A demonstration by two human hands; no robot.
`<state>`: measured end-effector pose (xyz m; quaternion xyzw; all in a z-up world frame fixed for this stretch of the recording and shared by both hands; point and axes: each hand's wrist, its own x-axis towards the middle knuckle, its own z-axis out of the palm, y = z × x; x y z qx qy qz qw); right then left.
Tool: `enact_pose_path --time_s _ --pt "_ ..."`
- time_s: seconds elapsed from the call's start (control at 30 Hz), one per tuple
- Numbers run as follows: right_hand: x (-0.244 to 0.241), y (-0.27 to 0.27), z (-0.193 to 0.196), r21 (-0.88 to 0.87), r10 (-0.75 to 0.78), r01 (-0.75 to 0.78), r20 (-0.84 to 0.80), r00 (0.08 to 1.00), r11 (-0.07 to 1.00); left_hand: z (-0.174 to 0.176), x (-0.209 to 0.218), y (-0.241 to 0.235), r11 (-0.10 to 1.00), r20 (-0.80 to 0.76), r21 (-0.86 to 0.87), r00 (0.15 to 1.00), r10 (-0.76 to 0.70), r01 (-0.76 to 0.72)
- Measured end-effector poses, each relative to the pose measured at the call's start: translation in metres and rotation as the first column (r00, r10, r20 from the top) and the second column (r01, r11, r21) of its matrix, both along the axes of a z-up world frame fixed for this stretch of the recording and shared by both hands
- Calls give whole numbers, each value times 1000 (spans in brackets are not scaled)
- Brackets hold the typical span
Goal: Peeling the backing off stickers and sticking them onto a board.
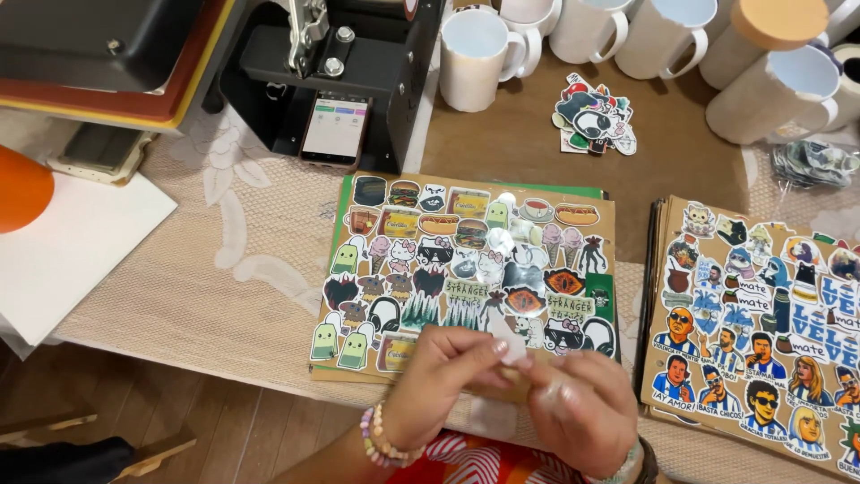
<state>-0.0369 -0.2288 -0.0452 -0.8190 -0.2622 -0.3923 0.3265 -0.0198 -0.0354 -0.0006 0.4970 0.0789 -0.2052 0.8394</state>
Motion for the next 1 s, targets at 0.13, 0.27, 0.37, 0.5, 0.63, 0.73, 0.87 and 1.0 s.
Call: enact_pose_path --time_s 0.13,0.27,0.37,0.5,0.63,0.73,0.87,1.0 --pt "1 0 10 237 168 -127 -159 973 963 6 -2 -10 993 3 113 1000 23 -23" --pt "7 7 21 54 -16 20 -75 997 998 4 -4 -20 997 18 -64 999 39 -37" --pt "8 5 10 47 -64 67 -52 997 997 1 -3 -23 997 100 9 992 72 -73" --pt "5 6 5 92 -49 60 -119 992 994 -1 -5 -26 956 332 220 937 111 -191" --pt "4 18 28 544 284 -26 -397 872 839 -4 -5 -30 950 205 254 970 128 -179" --pt "11 13 41 737 375 134 -481 792 663 -2 -3 -27 973 -69 192 987 145 -129" --pt "14 4 41 818 403 176 -442 801 547 -1 12 -16 939 180 337 984 7 -68" --pt "9 -7 38 789 356 146 -424 833 597 38 71 -6 756 695 607 625 -355 -246"
